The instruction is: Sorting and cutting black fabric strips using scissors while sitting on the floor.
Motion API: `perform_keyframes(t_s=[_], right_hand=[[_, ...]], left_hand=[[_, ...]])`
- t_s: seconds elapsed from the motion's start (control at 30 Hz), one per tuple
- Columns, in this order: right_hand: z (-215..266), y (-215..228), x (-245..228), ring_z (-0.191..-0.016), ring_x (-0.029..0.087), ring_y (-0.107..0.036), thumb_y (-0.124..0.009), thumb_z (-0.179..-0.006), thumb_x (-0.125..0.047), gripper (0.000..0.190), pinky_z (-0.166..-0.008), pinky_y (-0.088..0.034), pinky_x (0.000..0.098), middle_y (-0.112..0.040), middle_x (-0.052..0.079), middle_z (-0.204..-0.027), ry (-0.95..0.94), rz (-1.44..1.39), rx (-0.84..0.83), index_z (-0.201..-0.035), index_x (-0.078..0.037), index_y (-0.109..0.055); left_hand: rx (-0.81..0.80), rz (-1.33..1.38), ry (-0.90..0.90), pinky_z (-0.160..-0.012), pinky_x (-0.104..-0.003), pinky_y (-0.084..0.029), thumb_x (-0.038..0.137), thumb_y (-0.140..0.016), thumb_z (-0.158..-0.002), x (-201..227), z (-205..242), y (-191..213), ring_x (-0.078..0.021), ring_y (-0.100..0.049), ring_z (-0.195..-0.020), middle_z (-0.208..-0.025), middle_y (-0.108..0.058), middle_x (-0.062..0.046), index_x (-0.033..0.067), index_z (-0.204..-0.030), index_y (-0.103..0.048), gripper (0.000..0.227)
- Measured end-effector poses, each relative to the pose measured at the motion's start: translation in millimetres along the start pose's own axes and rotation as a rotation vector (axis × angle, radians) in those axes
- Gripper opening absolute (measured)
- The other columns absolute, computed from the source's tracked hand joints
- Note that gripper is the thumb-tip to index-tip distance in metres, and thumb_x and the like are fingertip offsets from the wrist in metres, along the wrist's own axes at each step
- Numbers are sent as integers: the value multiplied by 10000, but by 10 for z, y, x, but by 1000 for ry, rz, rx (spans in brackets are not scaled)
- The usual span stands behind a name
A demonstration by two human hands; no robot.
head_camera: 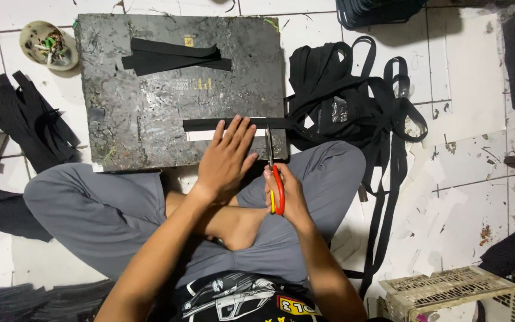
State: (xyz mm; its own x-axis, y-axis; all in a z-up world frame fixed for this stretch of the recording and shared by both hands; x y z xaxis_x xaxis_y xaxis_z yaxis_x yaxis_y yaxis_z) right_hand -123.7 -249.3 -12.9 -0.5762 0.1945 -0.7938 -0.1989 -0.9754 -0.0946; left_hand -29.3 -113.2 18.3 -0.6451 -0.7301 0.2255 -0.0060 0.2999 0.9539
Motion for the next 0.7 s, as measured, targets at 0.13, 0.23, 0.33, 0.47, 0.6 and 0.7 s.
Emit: perform_keyframes(t_s=[0.13, 0.23, 0.33, 0.47, 0.6, 0.7], right_hand=[[105, 79, 21, -412, 219, -623, -640, -1001, -287, 398, -311, -589, 315, -593, 173, -662, 0, 16, 6, -1194, 58, -591], [116, 103, 88, -418, 213, -616, -643, -1003, -311, 428, -302, -578, 324, -586, 165, -667, 25, 19, -8, -1214, 56, -578], [94, 93, 67, -421, 220, -623, -648, -1001, -317, 426, -310, -580, 318, -590, 165, -676, 16, 37, 1, -1193, 59, -584], [8, 75, 44, -424, 225, -632, -657, -995, -337, 446, -321, -585, 318, -599, 171, -681, 50, 69, -2, -1198, 54, -585], [-34, 53, 28, -405, 230, -626, -650, -998, -343, 457, -310, -580, 321, -591, 172, -671, 61, 93, -7, -1210, 57, -591], [-25, 65, 24, -365, 236, -618, -661, -993, -356, 454, -300, -568, 307, -606, 168, -648, 46, 151, 9, -1208, 44, -633]], left_hand=[[-1, -25, 5, -1292, -498, -133, 454, -438, -1080, 17, 48, 15, -291, -309, -1549, -1627, -428, -129, 102, -1560, -446, 596], [21, -59, 0, -1292, -495, -144, 470, -441, -1079, 19, 83, -16, -275, -314, -1548, -1620, -441, -120, 118, -1560, -452, 596], [61, -51, -16, -1283, -508, -163, 463, -448, -1080, 26, 103, -24, -281, -325, -1539, -1619, -444, -108, 129, -1562, -456, 587], [72, -43, -6, -1279, -500, -177, 452, -457, -1077, 35, 108, -8, -266, -340, -1534, -1597, -479, -96, 141, -1542, -486, 561], [14, -33, 28, -1281, -499, -168, 445, -468, -1064, 23, 81, -25, -262, -322, -1539, -1598, -478, -79, 167, -1543, -480, 554], [21, -11, 27, -1277, -504, -170, 442, -452, -1071, 20, 74, -7, -266, -331, -1534, -1592, -486, -76, 167, -1538, -484, 543]])
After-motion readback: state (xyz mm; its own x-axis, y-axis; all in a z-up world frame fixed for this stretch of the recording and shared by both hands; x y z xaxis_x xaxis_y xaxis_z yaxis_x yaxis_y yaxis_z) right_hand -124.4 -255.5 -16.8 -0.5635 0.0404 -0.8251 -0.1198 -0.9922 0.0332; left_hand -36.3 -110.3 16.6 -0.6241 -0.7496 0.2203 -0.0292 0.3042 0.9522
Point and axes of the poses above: each hand's wrist, its own z-axis away from the middle knuckle, its own y-axis out of the back of the hand, x = y × z, the point moved 7 cm from there along -z, towards the middle knuckle
